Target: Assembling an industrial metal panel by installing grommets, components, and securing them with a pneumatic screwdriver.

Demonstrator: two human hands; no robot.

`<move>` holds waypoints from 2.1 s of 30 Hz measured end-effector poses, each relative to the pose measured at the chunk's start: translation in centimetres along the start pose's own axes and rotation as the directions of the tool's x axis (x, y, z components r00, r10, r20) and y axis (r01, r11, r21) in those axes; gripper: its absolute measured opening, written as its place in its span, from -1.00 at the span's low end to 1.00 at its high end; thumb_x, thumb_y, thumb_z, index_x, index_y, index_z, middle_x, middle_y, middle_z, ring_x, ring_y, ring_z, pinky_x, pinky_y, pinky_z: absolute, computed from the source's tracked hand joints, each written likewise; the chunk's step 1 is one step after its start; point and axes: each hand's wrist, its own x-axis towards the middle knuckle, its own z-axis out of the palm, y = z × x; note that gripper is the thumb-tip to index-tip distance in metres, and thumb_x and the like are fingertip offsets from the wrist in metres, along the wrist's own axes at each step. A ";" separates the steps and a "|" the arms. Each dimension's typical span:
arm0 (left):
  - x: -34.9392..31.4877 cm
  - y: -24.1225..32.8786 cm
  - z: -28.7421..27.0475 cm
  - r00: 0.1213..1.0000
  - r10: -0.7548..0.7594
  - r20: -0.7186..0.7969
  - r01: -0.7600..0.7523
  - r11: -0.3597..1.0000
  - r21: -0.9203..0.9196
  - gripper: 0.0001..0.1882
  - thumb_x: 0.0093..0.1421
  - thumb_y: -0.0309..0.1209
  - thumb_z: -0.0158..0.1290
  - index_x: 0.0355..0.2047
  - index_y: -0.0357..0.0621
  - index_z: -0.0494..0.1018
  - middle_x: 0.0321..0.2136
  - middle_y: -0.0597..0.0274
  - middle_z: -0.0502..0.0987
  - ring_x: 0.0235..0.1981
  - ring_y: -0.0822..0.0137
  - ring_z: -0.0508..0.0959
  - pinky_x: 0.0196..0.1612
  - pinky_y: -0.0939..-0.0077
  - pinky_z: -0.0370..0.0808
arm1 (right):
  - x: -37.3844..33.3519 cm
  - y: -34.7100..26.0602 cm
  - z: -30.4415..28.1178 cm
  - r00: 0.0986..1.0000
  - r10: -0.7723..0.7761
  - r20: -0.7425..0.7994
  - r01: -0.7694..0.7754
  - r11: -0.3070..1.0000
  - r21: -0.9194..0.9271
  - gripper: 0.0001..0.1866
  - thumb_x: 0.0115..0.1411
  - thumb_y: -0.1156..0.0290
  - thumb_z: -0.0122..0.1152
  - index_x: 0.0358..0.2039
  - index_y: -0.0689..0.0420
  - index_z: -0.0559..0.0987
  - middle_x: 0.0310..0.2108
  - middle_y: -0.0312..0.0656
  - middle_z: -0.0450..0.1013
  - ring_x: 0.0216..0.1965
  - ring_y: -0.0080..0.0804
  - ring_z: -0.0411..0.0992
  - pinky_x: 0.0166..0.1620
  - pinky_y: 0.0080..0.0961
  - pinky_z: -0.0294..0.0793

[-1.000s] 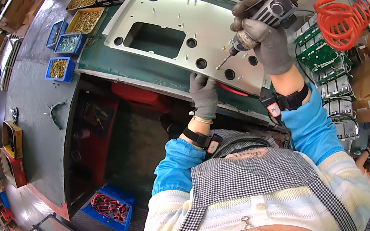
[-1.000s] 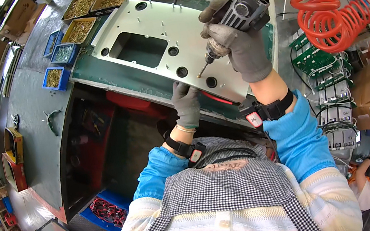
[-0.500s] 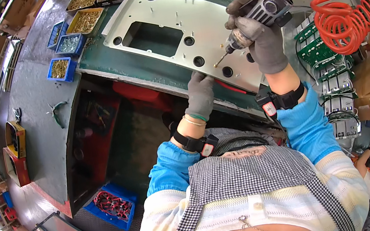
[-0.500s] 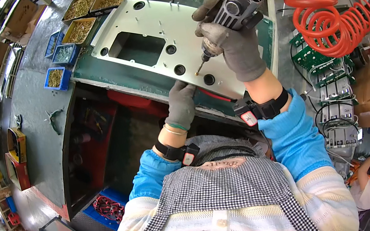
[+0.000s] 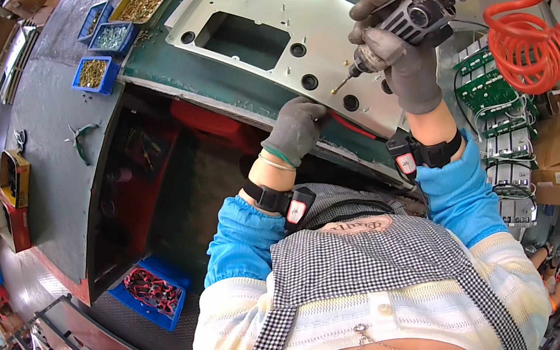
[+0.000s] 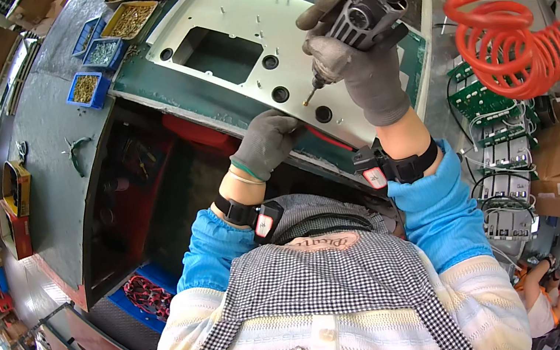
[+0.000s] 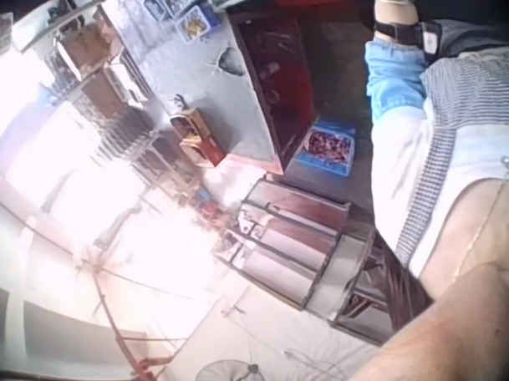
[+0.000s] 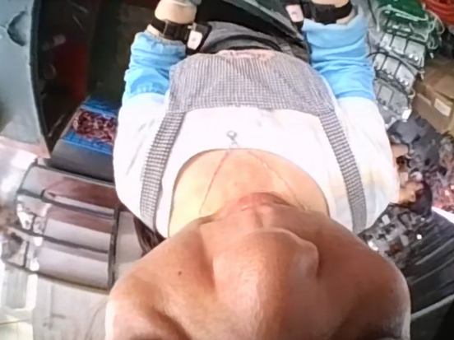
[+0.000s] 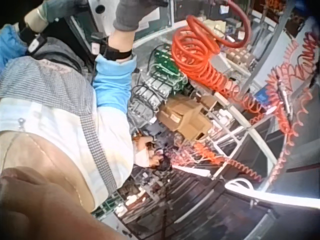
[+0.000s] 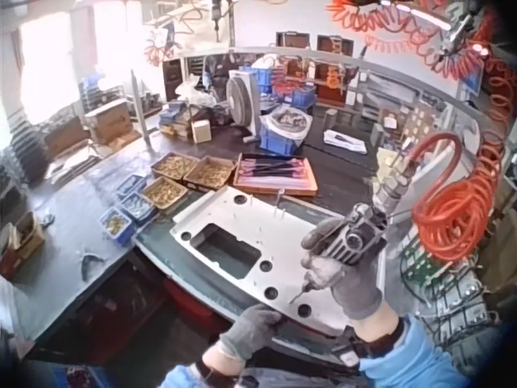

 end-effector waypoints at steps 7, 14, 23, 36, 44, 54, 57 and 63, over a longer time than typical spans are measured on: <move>0.1 -0.7 0.1 0.998 0.033 0.047 -0.035 0.999 0.036 -0.88 -0.03 -0.52 0.20 -0.41 -0.16 0.59 -0.42 0.06 0.59 -0.33 0.01 0.55 -0.20 0.25 0.52 | -0.4 0.1 0.0 1.000 -0.012 0.014 0.012 1.000 0.014 -0.61 -0.01 0.58 0.27 -0.11 0.17 0.44 -0.28 -0.18 0.51 -0.36 -0.56 0.48 -0.43 -0.67 0.47; 0.0 -1.0 0.2 0.997 -0.003 0.075 -0.001 0.998 0.058 -0.86 -0.09 -0.56 0.20 -0.45 -0.17 0.57 -0.42 0.02 0.57 -0.33 -0.01 0.54 -0.21 0.29 0.53 | 0.3 0.1 0.3 1.000 -0.006 0.030 0.007 0.999 -0.045 -0.63 -0.05 0.55 0.26 -0.17 0.16 0.46 -0.32 -0.22 0.51 -0.34 -0.55 0.47 -0.28 -0.61 0.50; -0.7 -1.0 0.5 0.997 -0.018 0.072 0.015 0.999 0.050 -0.82 -0.08 -0.59 0.18 -0.39 -0.15 0.57 -0.37 0.02 0.55 -0.32 -0.02 0.54 -0.22 0.28 0.52 | 0.6 0.6 0.2 0.986 -0.080 0.146 0.095 0.991 -0.098 -0.61 0.00 0.63 0.18 -0.10 0.19 0.43 -0.27 -0.13 0.49 -0.33 -0.47 0.48 -0.26 -0.55 0.51; -0.4 -0.4 0.2 0.993 -0.040 0.113 0.030 0.995 0.091 -0.87 0.04 -0.47 0.19 -0.35 -0.10 0.60 -0.41 0.09 0.56 -0.35 0.09 0.57 -0.22 0.31 0.55 | 1.1 1.2 -1.3 0.980 -0.097 0.171 0.094 0.995 0.025 -0.57 0.04 0.59 0.24 -0.03 0.15 0.43 -0.22 -0.09 0.49 -0.34 -0.46 0.50 -0.27 -0.57 0.52; -0.9 -0.8 1.3 0.784 -0.518 0.343 0.562 0.355 -0.747 -0.66 0.23 -0.62 -0.08 0.03 -0.34 0.35 -0.01 0.03 0.45 0.04 0.20 0.45 0.14 0.32 0.40 | 0.6 1.2 -1.5 0.995 -0.083 0.062 0.077 0.992 0.097 -0.60 0.04 0.58 0.21 -0.06 0.16 0.43 -0.24 -0.13 0.49 -0.35 -0.48 0.49 -0.38 -0.62 0.51; -1.0 -4.2 0.9 0.666 -0.661 0.346 0.326 -0.159 -0.932 -0.59 0.28 -0.60 -0.15 0.14 -0.34 0.20 0.04 -0.04 0.39 0.06 0.06 0.45 0.09 0.20 0.46 | 0.6 0.3 -1.4 0.998 0.008 0.064 -0.020 0.982 0.188 -0.67 0.13 0.56 0.15 -0.06 0.19 0.42 -0.34 -0.06 0.47 -0.58 -0.59 0.37 -0.58 -0.71 0.32; -2.9 -5.6 -2.0 0.628 -0.715 0.308 0.399 -0.044 -0.916 -0.66 0.26 -0.56 -0.06 0.05 -0.35 0.32 -0.07 0.03 0.46 -0.10 0.17 0.51 -0.07 0.34 0.53 | 0.4 0.3 -1.6 0.998 -0.003 0.067 -0.006 0.993 0.122 -0.59 0.07 0.59 0.21 -0.04 0.20 0.38 -0.19 -0.03 0.46 -0.47 -0.51 0.42 -0.57 -0.69 0.35; -5.2 -7.4 -6.6 0.613 -0.782 -0.112 0.241 0.320 -0.916 -0.58 0.21 -0.53 0.03 0.08 -0.40 0.31 -0.13 0.13 0.47 -0.24 0.29 0.53 -0.13 0.41 0.54 | 1.6 1.2 -2.3 0.999 -0.051 0.017 0.050 0.997 0.064 -0.60 0.15 0.58 0.12 0.02 0.17 0.35 -0.14 0.00 0.45 -0.33 -0.37 0.48 -0.45 -0.57 0.48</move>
